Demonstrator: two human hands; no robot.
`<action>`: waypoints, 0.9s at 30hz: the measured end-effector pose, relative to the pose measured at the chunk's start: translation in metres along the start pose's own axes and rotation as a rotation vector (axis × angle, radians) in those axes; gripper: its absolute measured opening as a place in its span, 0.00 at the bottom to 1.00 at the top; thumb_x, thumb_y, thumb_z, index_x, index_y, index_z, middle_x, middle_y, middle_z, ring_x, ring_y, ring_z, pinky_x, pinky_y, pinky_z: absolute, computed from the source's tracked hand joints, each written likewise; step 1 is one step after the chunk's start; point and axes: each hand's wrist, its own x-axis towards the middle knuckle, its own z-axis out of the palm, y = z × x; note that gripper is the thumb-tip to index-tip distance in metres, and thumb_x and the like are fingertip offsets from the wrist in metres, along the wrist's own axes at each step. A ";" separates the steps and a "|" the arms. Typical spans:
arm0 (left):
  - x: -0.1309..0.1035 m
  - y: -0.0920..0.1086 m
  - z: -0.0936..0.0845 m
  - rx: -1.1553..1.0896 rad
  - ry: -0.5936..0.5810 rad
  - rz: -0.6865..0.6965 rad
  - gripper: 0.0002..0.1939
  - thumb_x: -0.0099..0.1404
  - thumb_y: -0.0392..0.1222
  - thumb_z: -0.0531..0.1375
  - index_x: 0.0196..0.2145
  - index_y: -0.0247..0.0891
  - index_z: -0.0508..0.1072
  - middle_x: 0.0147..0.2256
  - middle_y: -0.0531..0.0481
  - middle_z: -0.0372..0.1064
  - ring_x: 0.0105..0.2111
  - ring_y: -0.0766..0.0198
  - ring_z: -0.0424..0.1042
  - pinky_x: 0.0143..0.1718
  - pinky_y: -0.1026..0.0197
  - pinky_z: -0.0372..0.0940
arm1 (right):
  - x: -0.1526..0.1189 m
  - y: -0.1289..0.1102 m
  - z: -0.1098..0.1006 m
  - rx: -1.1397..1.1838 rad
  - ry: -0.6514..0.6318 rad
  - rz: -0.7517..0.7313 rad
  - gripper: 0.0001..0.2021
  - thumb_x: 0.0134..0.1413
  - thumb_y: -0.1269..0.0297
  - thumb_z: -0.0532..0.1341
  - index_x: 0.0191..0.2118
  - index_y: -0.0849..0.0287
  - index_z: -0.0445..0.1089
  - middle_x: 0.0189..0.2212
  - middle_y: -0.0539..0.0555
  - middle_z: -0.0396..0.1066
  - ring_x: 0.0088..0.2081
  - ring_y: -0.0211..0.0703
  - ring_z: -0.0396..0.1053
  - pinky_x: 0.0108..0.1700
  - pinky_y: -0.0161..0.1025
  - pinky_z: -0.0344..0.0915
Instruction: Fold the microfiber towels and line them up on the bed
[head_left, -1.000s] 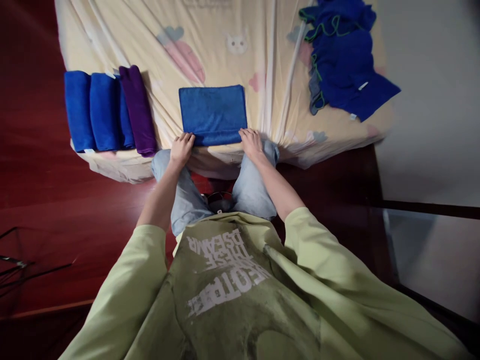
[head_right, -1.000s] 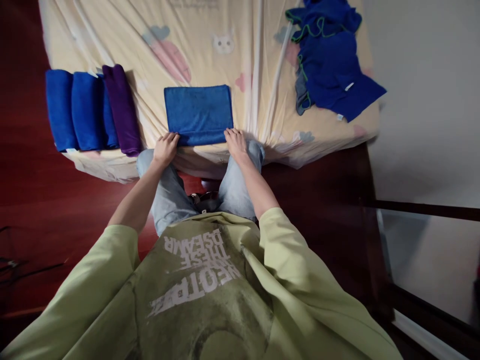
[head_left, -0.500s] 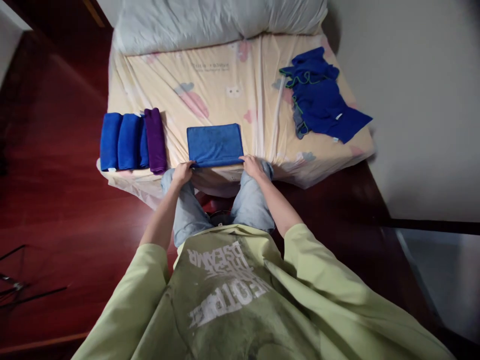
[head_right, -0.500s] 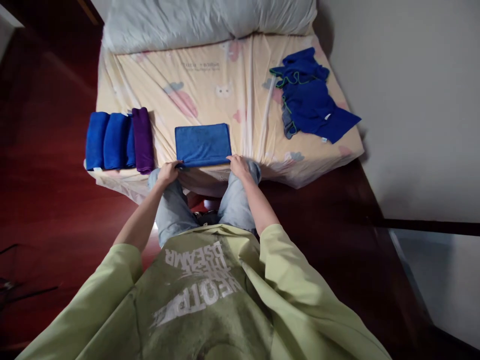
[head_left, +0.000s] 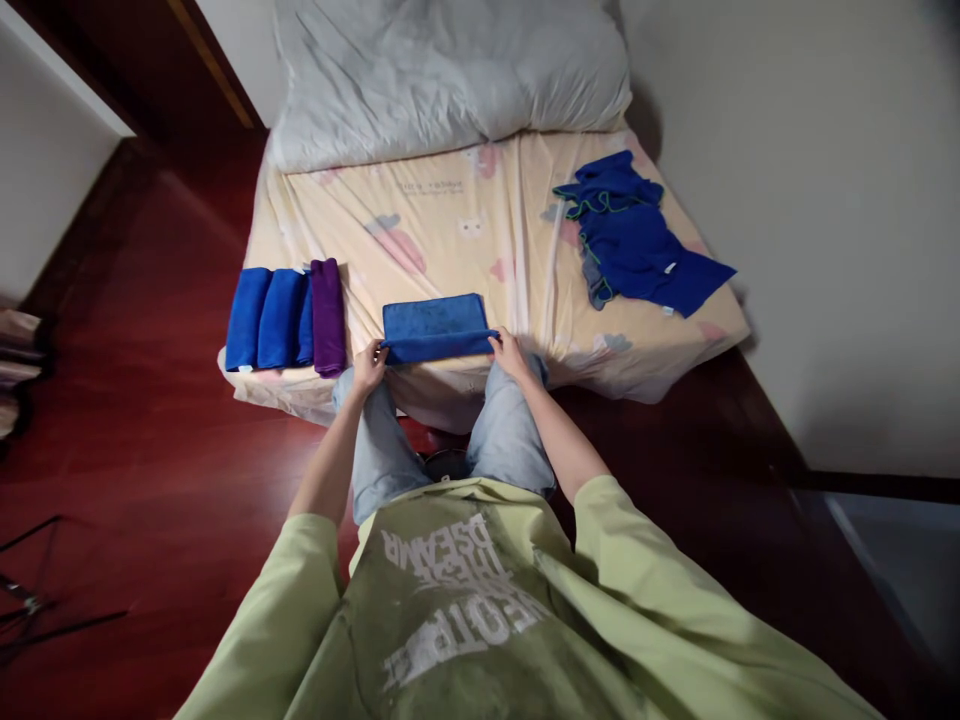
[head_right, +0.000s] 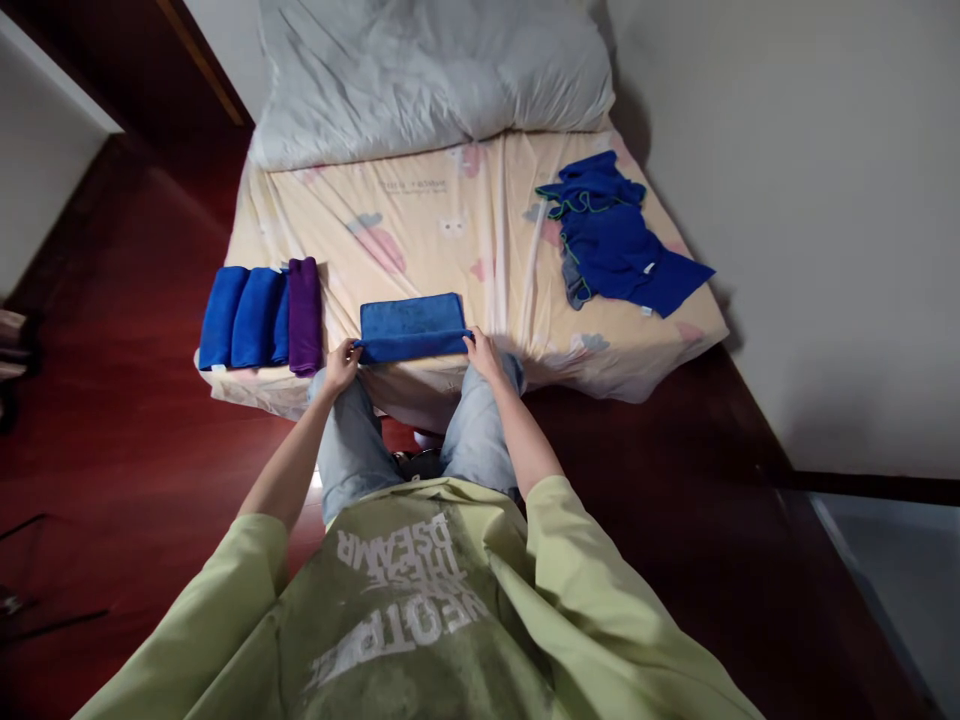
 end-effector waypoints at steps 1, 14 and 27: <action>0.002 0.000 0.001 0.005 0.001 -0.003 0.17 0.73 0.43 0.53 0.56 0.41 0.73 0.50 0.43 0.78 0.49 0.56 0.79 0.50 0.59 0.71 | 0.002 -0.001 0.001 -0.008 0.001 0.012 0.17 0.71 0.60 0.54 0.60 0.53 0.71 0.49 0.60 0.80 0.52 0.53 0.77 0.55 0.47 0.72; 0.018 -0.003 0.020 0.123 -0.011 -0.017 0.20 0.71 0.41 0.54 0.57 0.37 0.73 0.49 0.38 0.79 0.47 0.52 0.79 0.52 0.56 0.70 | 0.014 -0.011 0.007 -0.140 -0.061 0.151 0.18 0.70 0.62 0.58 0.61 0.52 0.71 0.50 0.59 0.79 0.53 0.54 0.77 0.55 0.46 0.72; 0.008 0.000 0.022 0.191 0.008 -0.019 0.19 0.69 0.41 0.55 0.56 0.39 0.73 0.48 0.37 0.79 0.49 0.49 0.78 0.53 0.53 0.71 | 0.011 -0.006 0.011 -0.093 -0.010 0.086 0.19 0.63 0.69 0.60 0.58 0.54 0.72 0.52 0.60 0.78 0.52 0.52 0.76 0.56 0.48 0.73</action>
